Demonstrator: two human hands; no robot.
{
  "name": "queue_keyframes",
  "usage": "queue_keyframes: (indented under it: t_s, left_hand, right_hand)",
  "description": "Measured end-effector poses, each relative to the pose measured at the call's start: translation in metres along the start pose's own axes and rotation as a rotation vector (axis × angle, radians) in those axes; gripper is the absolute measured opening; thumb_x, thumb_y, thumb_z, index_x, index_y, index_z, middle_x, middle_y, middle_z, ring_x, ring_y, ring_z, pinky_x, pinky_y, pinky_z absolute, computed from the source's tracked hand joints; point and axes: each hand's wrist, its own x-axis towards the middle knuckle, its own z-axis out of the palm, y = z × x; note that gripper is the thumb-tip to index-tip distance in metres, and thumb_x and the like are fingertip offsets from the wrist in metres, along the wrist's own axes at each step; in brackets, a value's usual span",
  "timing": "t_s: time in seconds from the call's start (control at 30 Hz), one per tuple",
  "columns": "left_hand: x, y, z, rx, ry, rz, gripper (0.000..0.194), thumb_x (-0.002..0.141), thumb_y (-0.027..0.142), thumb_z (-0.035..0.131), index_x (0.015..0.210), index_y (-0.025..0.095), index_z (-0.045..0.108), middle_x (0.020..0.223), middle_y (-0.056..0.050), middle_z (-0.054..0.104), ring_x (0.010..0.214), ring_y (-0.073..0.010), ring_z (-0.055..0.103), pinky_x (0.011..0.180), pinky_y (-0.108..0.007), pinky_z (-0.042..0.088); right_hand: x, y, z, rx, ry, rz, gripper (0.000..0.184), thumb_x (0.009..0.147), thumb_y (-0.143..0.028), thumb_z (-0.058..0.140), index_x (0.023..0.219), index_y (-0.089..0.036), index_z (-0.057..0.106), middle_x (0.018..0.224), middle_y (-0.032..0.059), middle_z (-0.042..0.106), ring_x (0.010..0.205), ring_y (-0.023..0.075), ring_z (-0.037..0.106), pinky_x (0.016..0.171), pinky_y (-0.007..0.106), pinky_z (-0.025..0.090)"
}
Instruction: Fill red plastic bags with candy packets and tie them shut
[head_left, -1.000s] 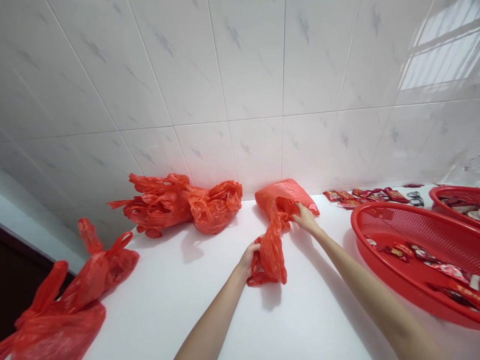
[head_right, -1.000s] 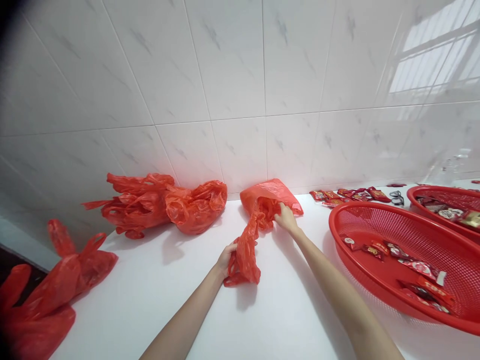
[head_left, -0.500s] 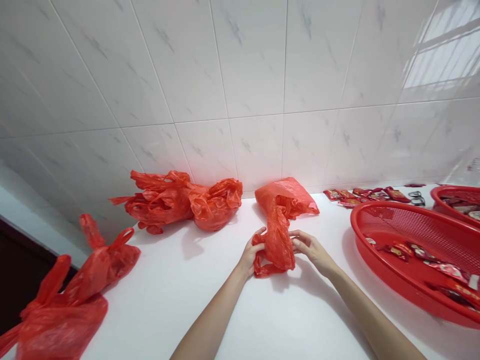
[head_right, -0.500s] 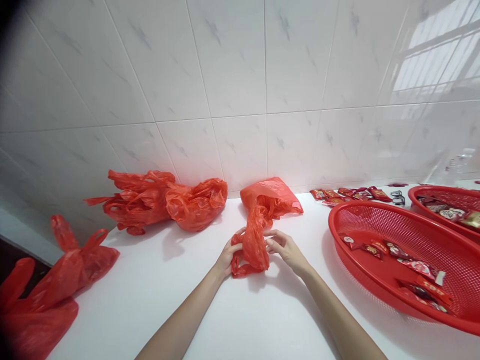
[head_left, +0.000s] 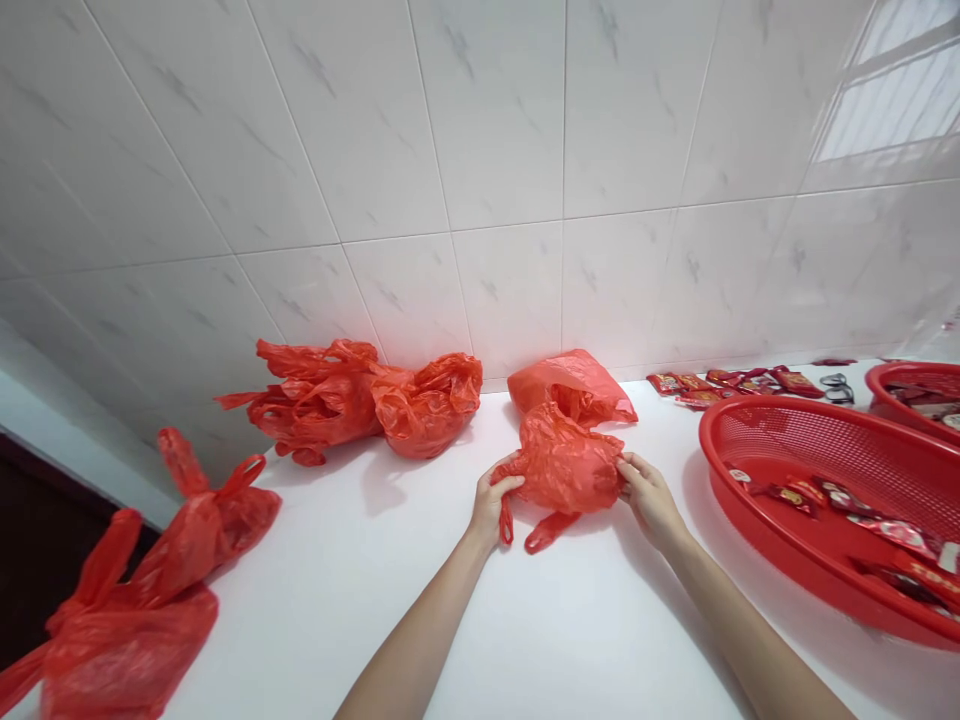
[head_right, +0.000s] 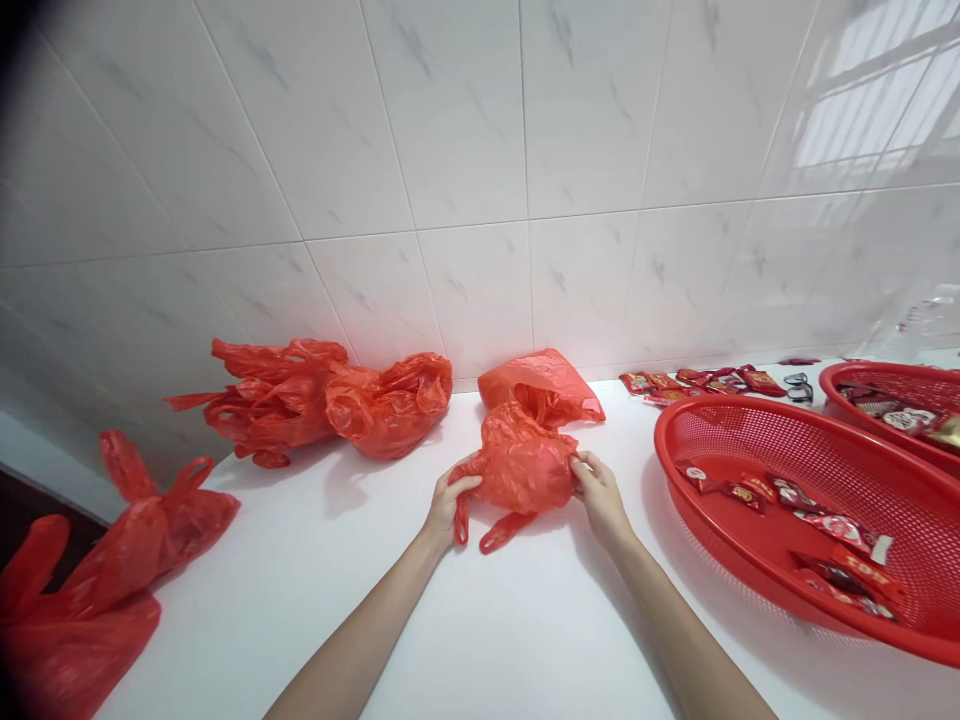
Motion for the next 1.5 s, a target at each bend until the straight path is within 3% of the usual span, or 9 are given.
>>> queue_keyframes:
  t_s: [0.3,0.43,0.53,0.67,0.9,1.03,1.17,1.3,1.5]
  left_hand:
    - [0.011,0.000,-0.012,0.070,0.084,0.051,0.038,0.050,0.013,0.073,0.088,0.015,0.078,0.084,-0.005,0.077,0.075,-0.0175,0.068,0.073,-0.026,0.050]
    - [0.008,-0.001,-0.005,0.128,0.092,0.117,0.030,0.055,0.019,0.081,0.084,0.016,0.078,0.084,-0.005,0.076,0.076,-0.0178,0.067,0.074,-0.027,0.050]
    - [0.005,-0.003,-0.001,0.167,0.085,0.136,0.024,0.059,0.023,0.083,0.082,0.017,0.079,0.083,-0.004,0.075,0.078,-0.0175,0.066,0.075,-0.026,0.050]
    - [-0.001,-0.005,0.003,0.214,0.062,0.144,0.023,0.062,0.028,0.085,0.081,0.017,0.078,0.078,-0.003,0.073,0.073,-0.0158,0.062,0.073,-0.026,0.048]
    - [-0.010,-0.003,0.010,0.291,-0.005,0.184,0.023,0.063,0.032,0.086,0.077,0.018,0.075,0.079,-0.002,0.071,0.078,-0.0178,0.061,0.079,-0.028,0.047]
    - [-0.008,0.015,0.009,0.422,0.015,0.308,0.023,0.064,0.037,0.085,0.067,0.019,0.073,0.088,-0.005,0.069,0.090,-0.0214,0.062,0.085,-0.030,0.047]
    - [-0.010,0.039,0.006,0.564,0.096,0.424,0.037,0.068,0.048,0.080,0.054,0.018,0.065,0.098,-0.009,0.068,0.101,-0.0252,0.062,0.088,-0.032,0.047]
    - [-0.021,0.058,0.007,0.630,0.074,0.458,0.046,0.076,0.056,0.072,0.055,0.017,0.059,0.080,-0.005,0.066,0.080,-0.0184,0.060,0.077,-0.029,0.047]
    - [-0.030,0.087,0.013,0.671,0.013,0.416,0.060,0.079,0.067,0.065,0.055,0.020,0.036,0.055,0.006,0.032,0.054,-0.0085,0.028,0.052,-0.024,0.028]
  right_hand:
    - [0.022,0.004,-0.032,0.094,0.145,-0.081,0.051,0.056,-0.062,0.086,0.072,-0.024,0.056,0.063,0.0003,0.063,0.057,0.0195,0.060,0.055,0.032,0.053]
    - [0.023,-0.009,-0.037,0.151,0.138,-0.147,0.048,0.068,-0.060,0.080,0.097,-0.027,0.061,0.102,0.0062,0.074,0.094,0.0260,0.070,0.081,0.040,0.058]
    - [0.013,-0.019,-0.030,0.174,0.067,-0.202,0.066,0.072,-0.049,0.080,0.129,-0.033,0.051,0.139,0.0075,0.061,0.126,0.0260,0.059,0.101,0.043,0.051]
    - [-0.003,-0.016,-0.007,0.001,-0.075,-0.230,0.091,0.065,-0.038,0.088,0.143,-0.033,0.041,0.150,0.0094,0.050,0.133,0.0281,0.053,0.107,0.044,0.047]
    - [-0.011,-0.010,0.012,-0.088,-0.146,-0.154,0.049,0.070,-0.057,0.082,0.098,-0.019,0.068,0.103,0.0113,0.074,0.098,0.0304,0.068,0.091,0.044,0.054]
    - [-0.012,-0.030,0.004,-0.012,-0.150,-0.034,0.049,0.059,-0.060,0.086,0.078,-0.018,0.070,0.074,0.0063,0.071,0.066,0.0221,0.065,0.065,0.033,0.054]
    - [-0.016,-0.045,-0.002,0.076,-0.174,0.123,0.053,0.054,-0.061,0.090,0.061,-0.016,0.063,0.054,0.0004,0.059,0.044,0.0099,0.048,0.043,0.022,0.038]
    - [-0.022,-0.049,-0.003,0.101,-0.234,0.195,0.058,0.056,-0.065,0.088,0.052,-0.017,0.057,0.047,-0.0015,0.053,0.041,0.0092,0.046,0.042,0.022,0.041]
    - [-0.020,-0.052,-0.006,0.184,-0.256,0.265,0.050,0.057,-0.061,0.090,0.063,-0.018,0.066,0.051,-0.0022,0.058,0.044,0.0116,0.053,0.046,0.023,0.046]
